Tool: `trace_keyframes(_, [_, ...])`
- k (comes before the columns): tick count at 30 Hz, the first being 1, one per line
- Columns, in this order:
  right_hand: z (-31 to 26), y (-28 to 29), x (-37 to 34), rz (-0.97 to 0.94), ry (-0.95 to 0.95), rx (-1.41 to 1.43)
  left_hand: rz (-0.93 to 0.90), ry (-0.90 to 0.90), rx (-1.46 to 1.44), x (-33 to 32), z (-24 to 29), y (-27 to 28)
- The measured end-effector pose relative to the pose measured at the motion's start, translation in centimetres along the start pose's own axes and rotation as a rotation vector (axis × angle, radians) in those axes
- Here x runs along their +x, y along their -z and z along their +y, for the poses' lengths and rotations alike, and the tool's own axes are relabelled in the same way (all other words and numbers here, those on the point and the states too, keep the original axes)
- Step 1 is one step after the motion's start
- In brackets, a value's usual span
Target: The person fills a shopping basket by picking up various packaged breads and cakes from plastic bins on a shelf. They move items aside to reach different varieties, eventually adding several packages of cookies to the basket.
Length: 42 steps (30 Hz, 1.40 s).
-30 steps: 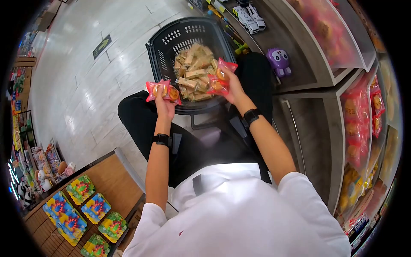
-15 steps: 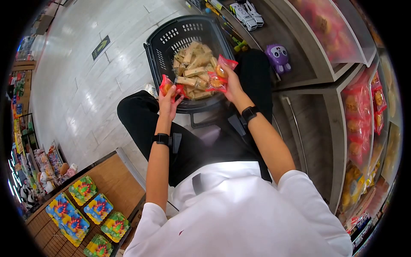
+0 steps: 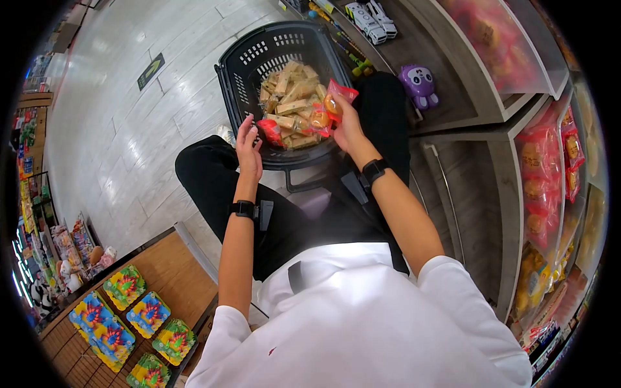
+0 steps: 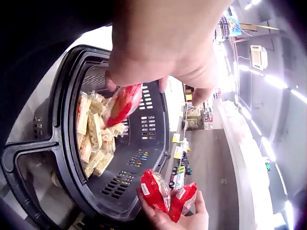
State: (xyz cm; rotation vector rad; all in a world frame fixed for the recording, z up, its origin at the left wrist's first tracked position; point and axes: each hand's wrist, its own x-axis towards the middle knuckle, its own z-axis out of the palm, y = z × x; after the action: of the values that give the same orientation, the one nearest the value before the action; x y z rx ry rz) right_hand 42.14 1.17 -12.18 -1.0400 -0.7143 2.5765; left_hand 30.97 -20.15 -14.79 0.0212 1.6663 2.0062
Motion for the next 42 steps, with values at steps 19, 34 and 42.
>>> trace_keyframes(19, [0.9,0.8,0.7,0.060,0.108,-0.503,-0.103,0.156,-0.099,0.2,-0.9,0.0])
trace_keyframes(34, [-9.5,-10.1,-13.5,-0.345,0.919,-0.484,-0.180,0.180,-0.023,0.2,-1.0,-0.3])
trace_keyframes(42, [-19.0,-16.0,-30.6,-0.975,1.724,-0.721,-0.193,0.208,-0.074,0.3,-1.4,-0.7])
